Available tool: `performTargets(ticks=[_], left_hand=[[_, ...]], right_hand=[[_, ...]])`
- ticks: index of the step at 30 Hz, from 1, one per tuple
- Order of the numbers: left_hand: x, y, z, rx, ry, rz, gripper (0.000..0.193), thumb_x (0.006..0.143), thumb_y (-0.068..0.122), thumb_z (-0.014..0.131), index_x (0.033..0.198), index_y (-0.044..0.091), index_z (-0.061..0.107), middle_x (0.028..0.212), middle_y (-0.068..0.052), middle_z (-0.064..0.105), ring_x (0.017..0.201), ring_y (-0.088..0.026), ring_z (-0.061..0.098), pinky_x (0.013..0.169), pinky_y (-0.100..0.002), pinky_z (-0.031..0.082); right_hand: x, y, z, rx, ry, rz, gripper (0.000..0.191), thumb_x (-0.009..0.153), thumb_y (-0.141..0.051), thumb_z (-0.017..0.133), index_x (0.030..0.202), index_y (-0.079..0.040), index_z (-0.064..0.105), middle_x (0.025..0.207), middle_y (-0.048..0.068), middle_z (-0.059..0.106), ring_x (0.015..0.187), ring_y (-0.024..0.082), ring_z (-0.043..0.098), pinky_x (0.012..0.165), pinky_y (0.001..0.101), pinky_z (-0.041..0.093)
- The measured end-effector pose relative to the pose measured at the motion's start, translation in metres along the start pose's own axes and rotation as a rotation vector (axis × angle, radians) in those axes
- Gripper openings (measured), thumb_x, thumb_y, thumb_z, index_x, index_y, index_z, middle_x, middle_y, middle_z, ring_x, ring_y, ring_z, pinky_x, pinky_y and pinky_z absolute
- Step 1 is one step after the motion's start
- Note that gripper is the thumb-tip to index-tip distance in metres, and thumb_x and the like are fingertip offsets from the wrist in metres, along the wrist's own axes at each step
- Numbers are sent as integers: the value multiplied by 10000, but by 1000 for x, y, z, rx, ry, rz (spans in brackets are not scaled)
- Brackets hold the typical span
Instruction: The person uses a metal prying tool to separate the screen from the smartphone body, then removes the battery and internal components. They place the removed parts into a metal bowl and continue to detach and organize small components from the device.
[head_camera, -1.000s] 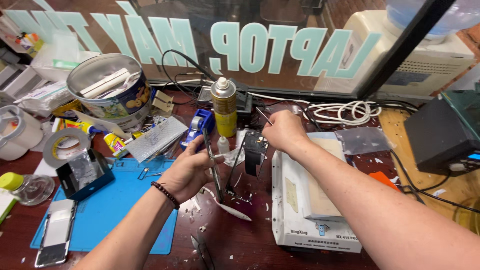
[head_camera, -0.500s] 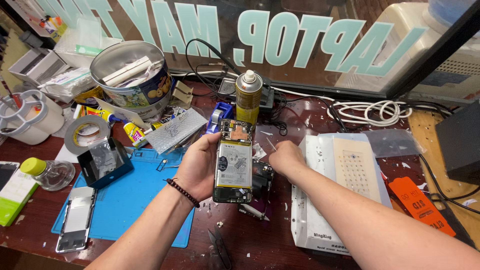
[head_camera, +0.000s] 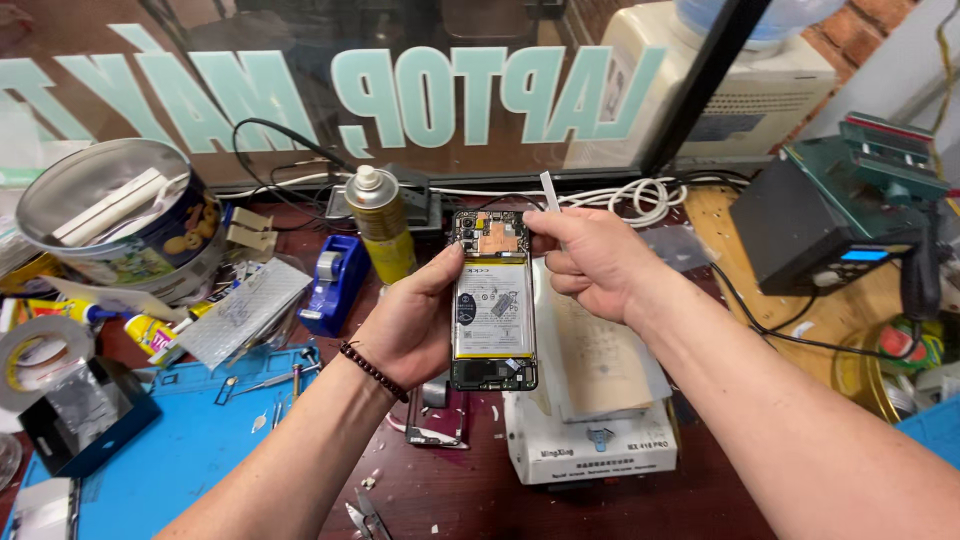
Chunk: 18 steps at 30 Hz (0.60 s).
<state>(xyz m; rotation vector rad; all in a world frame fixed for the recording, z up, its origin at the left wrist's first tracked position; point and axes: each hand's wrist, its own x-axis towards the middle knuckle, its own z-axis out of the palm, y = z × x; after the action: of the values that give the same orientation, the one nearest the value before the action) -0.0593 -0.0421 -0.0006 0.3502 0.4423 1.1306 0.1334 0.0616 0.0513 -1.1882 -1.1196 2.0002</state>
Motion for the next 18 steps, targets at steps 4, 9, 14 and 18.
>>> performTargets(ticks=[4, 9, 14, 18], left_hand=[[26, -17, 9, 13, -76, -34, 442, 1077, 348, 446, 1371, 37, 554, 1312, -106, 649, 1186, -223, 630, 1080, -443, 483], [57, -34, 20, 203, 100, -63, 343, 1062, 163, 570, 1342, -33, 554, 1211, -131, 640, 1074, -214, 630, 997, -426, 525], [53, -50, 43, 458, 241, 94, 547, 790, -124, 594, 1329, -26, 593, 1063, -140, 739, 889, -182, 718, 816, -332, 586], [51, -61, 66, 674, 343, 286, 620, 780, -132, 581, 1390, -32, 617, 1060, -122, 756, 850, -134, 676, 784, -282, 561]], right_hand=[[-7, -2, -32, -25, 101, -41, 163, 948, -152, 621, 809, -75, 585, 726, -2, 567, 424, 36, 300, 375, 244, 186], [-4, 10, -69, -45, 172, -4, 180, 968, -173, 610, 821, -74, 585, 704, -18, 506, 433, 43, 301, 386, 252, 198], [-4, 23, -83, 48, 141, 66, 157, 993, -204, 581, 878, -98, 574, 739, -35, 506, 475, 40, 293, 409, 235, 204], [-12, 27, -67, 168, 147, 26, 206, 1013, -318, 544, 956, -131, 611, 778, -51, 518, 518, 31, 298, 420, 208, 190]])
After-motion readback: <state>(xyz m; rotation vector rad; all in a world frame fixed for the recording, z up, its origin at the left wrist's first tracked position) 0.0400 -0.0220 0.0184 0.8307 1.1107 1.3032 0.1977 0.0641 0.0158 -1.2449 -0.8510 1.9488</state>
